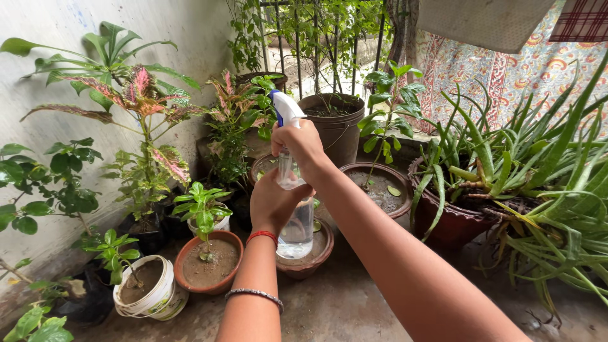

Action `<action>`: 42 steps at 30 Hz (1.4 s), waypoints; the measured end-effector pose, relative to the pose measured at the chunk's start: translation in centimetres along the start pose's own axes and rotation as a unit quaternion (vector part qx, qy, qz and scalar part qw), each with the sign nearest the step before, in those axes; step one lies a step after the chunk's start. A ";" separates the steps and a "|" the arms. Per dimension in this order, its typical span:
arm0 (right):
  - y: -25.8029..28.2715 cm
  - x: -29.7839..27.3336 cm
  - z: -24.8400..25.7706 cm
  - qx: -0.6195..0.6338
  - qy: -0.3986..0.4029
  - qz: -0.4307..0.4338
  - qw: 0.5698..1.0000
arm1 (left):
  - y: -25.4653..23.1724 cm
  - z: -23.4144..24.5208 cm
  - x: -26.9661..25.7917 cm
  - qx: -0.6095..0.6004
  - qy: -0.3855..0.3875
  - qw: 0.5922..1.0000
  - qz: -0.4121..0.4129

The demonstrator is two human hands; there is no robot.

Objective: The person sprays water on various potted plants using a spray bottle.

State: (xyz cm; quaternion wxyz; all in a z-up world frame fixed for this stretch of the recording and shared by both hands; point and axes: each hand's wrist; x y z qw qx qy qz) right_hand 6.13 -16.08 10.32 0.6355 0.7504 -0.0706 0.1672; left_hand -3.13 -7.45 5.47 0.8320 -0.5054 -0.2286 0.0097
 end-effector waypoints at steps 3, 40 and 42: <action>0.3 -0.1 -0.3 -0.015 0.019 0.017 1.000 | 0.0 0.7 0.0 -0.010 0.010 1.000 0.004; 1.7 -0.6 5.7 0.048 -0.040 0.062 0.996 | -2.1 -4.1 1.1 0.012 0.058 0.997 -0.050; 1.6 -0.2 5.8 0.036 -0.060 0.039 0.997 | -2.0 -4.5 1.2 -0.023 0.074 0.996 -0.034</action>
Point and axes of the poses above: each hand's wrist, its own x-axis towards the middle knuckle, its own z-axis out of the back of the hand, y = z × x, and after that the axes turned 3 degrees about -y, right-handed
